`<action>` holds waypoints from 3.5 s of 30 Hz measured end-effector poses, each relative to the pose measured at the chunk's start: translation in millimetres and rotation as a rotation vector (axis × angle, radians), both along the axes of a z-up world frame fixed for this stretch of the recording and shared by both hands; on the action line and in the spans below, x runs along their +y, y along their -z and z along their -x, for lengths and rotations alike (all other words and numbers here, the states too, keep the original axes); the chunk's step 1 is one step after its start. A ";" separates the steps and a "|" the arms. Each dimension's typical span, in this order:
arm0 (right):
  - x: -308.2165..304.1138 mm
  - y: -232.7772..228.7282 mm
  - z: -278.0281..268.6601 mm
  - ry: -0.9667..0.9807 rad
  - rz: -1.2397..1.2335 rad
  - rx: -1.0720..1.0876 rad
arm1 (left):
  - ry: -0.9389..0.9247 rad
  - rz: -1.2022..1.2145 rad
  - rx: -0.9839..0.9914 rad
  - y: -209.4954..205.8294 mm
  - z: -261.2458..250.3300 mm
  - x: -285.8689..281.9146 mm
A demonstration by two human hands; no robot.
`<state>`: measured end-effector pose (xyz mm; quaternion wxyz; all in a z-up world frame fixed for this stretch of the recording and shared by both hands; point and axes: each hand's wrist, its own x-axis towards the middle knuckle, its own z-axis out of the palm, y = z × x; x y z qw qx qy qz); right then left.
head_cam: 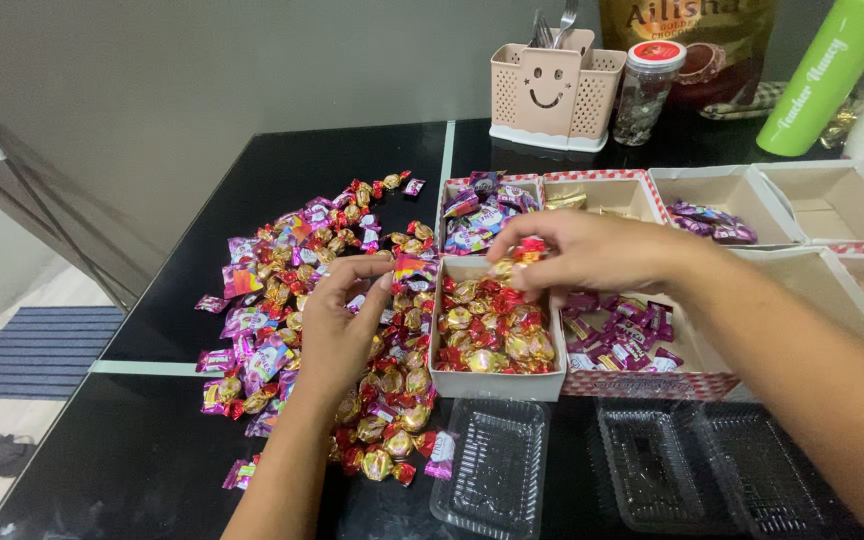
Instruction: The person sorts various wrapped candies from a large pile into different sections of a cardboard box divider by hand.
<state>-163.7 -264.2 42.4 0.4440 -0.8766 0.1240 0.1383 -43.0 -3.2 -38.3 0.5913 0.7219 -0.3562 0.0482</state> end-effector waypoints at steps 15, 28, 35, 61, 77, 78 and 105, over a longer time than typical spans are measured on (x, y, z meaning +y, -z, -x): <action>9.6 27.7 -43.0 -0.271 0.429 -0.686 | -0.226 0.139 -0.054 2.1 -20.8 16.6; 44.1 17.0 -27.3 -0.267 0.803 -0.420 | -0.511 -0.065 -0.510 -5.0 -33.3 44.5; 128.2 56.1 -81.8 -0.552 0.624 -0.528 | -0.873 -0.298 -0.745 -3.3 -44.9 69.0; 78.0 -1.4 -88.2 -0.336 0.176 -0.388 | -0.441 -0.598 -0.163 13.2 -45.8 50.0; 25.4 11.3 -46.7 -0.139 0.592 -0.767 | -0.421 -0.657 -0.063 1.3 -36.0 50.6; 29.5 17.5 -45.3 -0.134 0.650 -0.819 | -0.431 -0.652 -0.076 1.3 -35.9 50.7; 126.7 62.2 -83.4 -0.591 0.685 -0.559 | -0.467 -0.644 -0.108 5.1 -41.8 54.0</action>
